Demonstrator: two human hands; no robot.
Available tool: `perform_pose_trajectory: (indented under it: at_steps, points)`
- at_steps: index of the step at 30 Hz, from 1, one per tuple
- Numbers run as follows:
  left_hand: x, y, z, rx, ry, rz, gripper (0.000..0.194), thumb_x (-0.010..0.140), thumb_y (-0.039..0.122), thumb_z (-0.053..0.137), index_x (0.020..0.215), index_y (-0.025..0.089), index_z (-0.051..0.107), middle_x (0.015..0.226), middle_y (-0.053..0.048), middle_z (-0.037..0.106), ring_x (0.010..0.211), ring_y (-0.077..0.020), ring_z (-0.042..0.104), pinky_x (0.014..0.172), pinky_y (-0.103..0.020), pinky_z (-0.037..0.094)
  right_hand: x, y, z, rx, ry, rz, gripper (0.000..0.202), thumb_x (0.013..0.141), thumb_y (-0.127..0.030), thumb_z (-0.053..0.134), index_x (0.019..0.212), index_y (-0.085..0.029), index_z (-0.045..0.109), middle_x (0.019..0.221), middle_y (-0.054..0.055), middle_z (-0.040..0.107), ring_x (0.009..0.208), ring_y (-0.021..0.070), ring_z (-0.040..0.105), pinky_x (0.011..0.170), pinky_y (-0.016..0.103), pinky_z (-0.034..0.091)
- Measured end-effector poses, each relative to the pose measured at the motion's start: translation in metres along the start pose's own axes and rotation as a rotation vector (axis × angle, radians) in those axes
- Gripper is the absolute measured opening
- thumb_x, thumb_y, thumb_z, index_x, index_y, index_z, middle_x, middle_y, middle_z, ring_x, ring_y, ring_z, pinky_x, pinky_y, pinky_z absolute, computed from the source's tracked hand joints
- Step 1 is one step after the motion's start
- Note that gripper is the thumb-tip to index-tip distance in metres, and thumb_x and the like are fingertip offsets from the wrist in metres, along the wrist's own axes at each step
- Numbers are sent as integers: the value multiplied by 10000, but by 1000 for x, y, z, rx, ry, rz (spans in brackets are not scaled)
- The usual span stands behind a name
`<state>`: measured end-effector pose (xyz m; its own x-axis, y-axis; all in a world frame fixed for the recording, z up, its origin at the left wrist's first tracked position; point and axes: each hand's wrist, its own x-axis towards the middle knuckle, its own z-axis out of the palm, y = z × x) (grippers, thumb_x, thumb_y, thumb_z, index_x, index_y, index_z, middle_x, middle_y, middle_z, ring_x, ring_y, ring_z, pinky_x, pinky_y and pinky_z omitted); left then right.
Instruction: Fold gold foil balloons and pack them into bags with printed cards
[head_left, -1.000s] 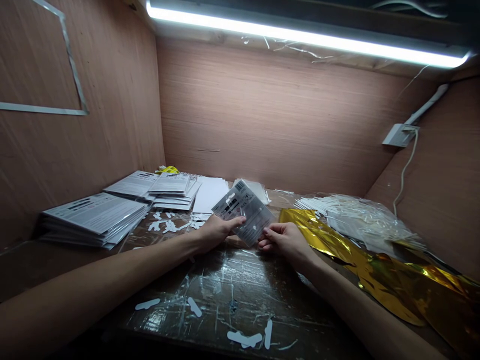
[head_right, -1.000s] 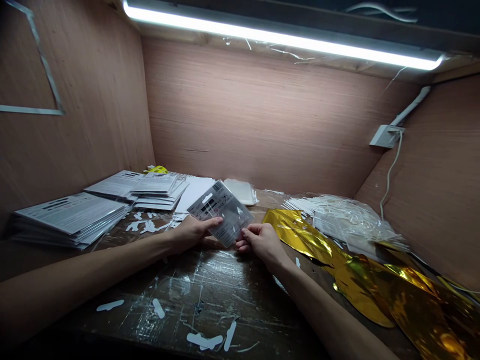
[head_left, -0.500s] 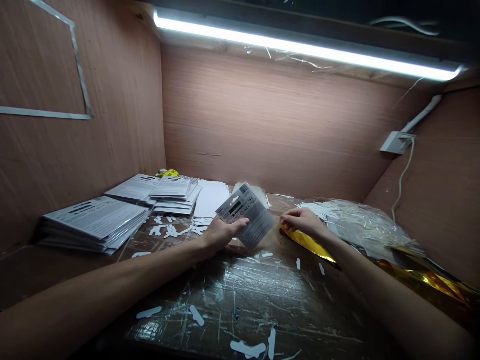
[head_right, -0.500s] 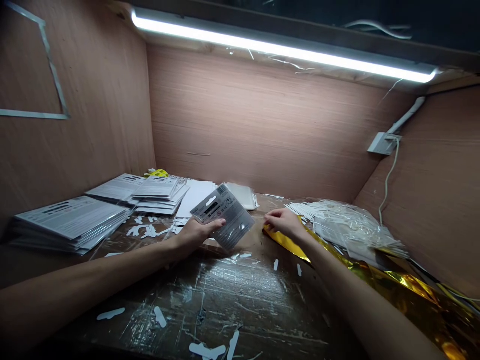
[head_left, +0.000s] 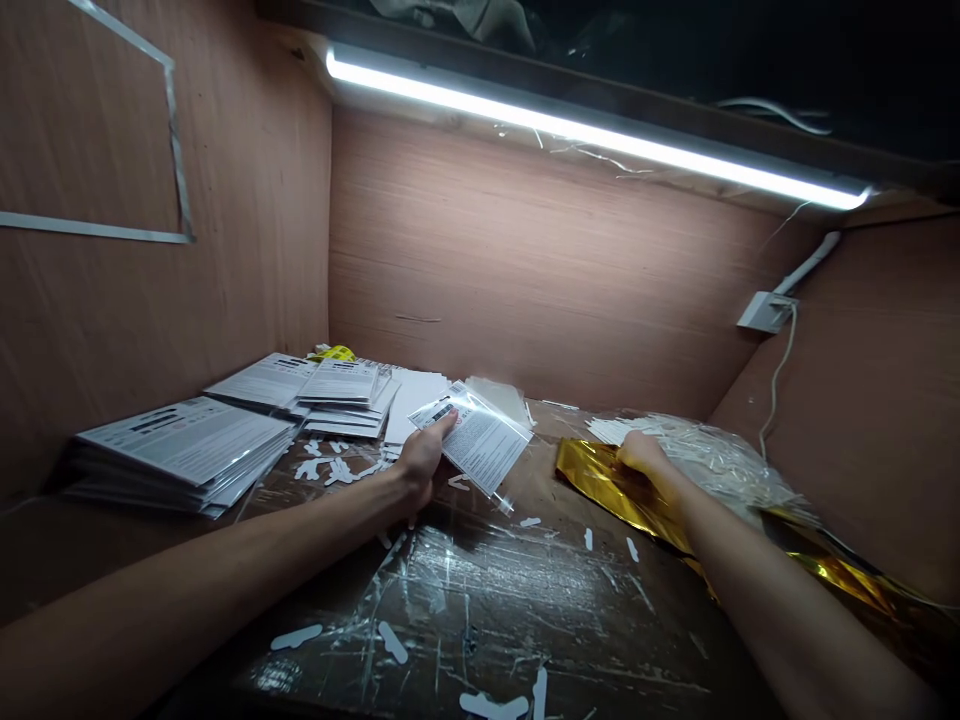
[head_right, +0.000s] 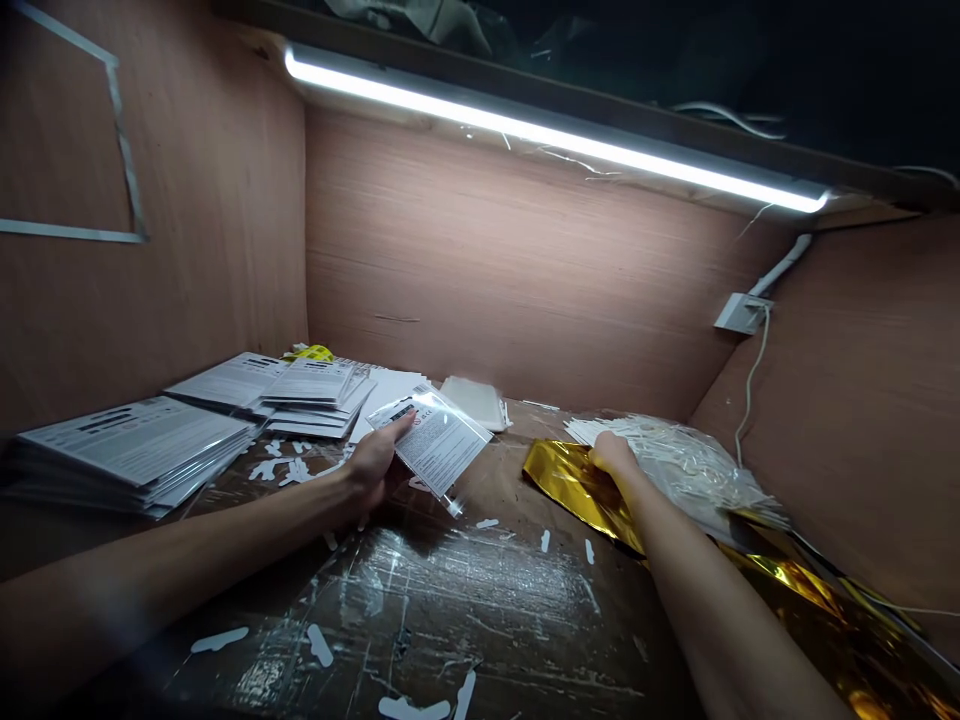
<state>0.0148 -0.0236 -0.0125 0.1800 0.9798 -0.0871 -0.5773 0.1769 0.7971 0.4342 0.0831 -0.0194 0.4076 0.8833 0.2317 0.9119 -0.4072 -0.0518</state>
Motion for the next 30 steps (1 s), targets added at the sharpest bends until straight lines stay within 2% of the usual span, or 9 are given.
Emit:
perform_pose_trajectory:
  at_steps: [3,8,14,19,21,23,26,28,30]
  points:
    - [1,1,-2,-12,-21,-12,292,932,402,667,1020,123,672,885,-122,735,743,-220,714,645,-322,616,2,2,-1,-26,-26,36,270,702,-147,778,956,-58,777,901,224,739,875,290,738,655,259,499]
    - [1,1,-1,-25,-55,-17,277,905,388,696,1003,132,656,867,-105,725,743,-213,707,663,-313,610,-8,2,-6,-65,35,71,388,847,-144,638,1220,-57,703,1135,293,691,1071,363,697,788,347,530]
    - [-1,-3,1,0,-52,-43,213,867,336,719,892,141,638,774,-54,671,628,-174,638,567,-291,562,-20,7,-25,-85,82,60,334,914,-107,518,1165,-46,730,1142,312,683,1097,380,687,851,403,527]
    - [-5,-3,4,25,-35,-62,186,874,310,697,852,143,619,724,-44,642,592,-175,618,521,-294,529,-33,2,-42,-32,110,45,295,875,-93,557,1074,-16,761,1090,338,694,1070,420,686,855,447,522]
    - [-5,-2,5,21,-38,-55,181,869,304,701,854,143,619,731,-51,651,599,-178,623,533,-295,535,-39,-5,-51,23,142,23,285,892,-140,563,1046,-15,768,1070,343,696,1066,434,682,863,467,515]
    - [-5,-2,4,21,-41,-48,178,862,298,709,862,140,626,735,-57,659,602,-177,625,542,-294,543,-49,-17,-61,90,181,-32,324,958,-240,521,1073,-64,768,1077,297,715,1053,390,693,882,445,513]
    - [-2,-2,1,29,-40,-42,168,866,284,703,871,127,640,744,-64,665,612,-176,633,541,-287,550,-80,-42,-72,354,200,-253,396,1041,-387,405,1124,-177,729,1060,141,754,953,224,720,854,299,529]
    - [0,-3,0,35,-42,-45,164,875,276,690,874,118,645,756,-74,671,621,-182,641,538,-290,555,-111,-59,-75,885,131,-482,380,1025,-448,457,1051,-153,695,981,128,753,865,213,716,786,300,547]
    - [1,-4,-1,40,-46,-49,169,882,275,684,877,110,649,762,-85,675,627,-190,648,543,-301,565,-145,-76,-77,1238,-42,-592,359,990,-505,543,966,-172,673,941,109,746,853,216,710,770,319,557]
